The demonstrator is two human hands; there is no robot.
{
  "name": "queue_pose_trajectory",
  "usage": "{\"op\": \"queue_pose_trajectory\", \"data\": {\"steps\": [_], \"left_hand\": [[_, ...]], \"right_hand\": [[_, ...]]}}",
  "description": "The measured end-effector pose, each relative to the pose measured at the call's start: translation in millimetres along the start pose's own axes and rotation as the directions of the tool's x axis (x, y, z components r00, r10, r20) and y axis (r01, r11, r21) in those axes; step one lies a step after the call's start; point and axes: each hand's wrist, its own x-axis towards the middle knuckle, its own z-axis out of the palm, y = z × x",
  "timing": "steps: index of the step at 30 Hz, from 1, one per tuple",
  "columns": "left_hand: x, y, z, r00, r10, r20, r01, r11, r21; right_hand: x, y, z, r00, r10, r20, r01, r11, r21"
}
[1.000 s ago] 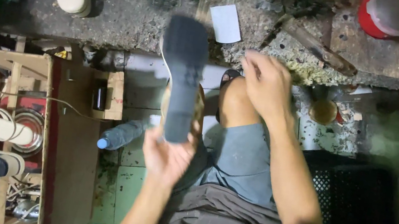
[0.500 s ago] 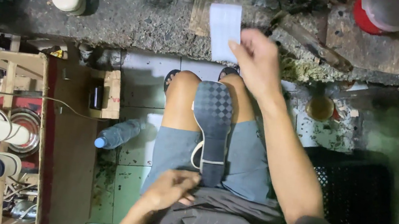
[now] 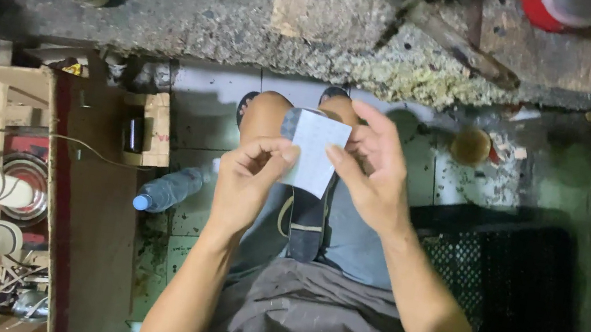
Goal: Assembling sandal straps by applying adhesive tape and fitting them onto the sole.
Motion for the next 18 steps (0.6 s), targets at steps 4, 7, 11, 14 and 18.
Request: {"op": "queue_pose_trajectory", "data": {"steps": [4,7,11,14,18], "left_hand": [[-3,0,6,1.0,0.009,0.024,-0.009,1.0,-0.006],[-4,-1,6,1.0,0.025,0.015,-0.026,1.0,0.007],[-5,3,6,0.992,0.115,0.055,-0.117,0.992,0.038],[-4,3,7,0.986,0.145,0.083,-0.151,0.987,0.063],[-5,3,10,0.975,0.197,0.1,-0.207,0.973,0.102]], "right_hand": [[3,-5,1,0.992,0.13,-0.005,-0.128,0.984,0.127],[6,3,-2,0.969,-0.241,-0.047,0.201,0.888,-0.413],[10,-8,-1,0.838,-0.5,0.221,0.478,0.475,-0.739],[11,-15,-1,0.828,-0.479,0.292,0.517,0.448,-0.73],[14,-16,-4,0.791,-0.5,0.353,0.58,0.429,-0.692]]}}
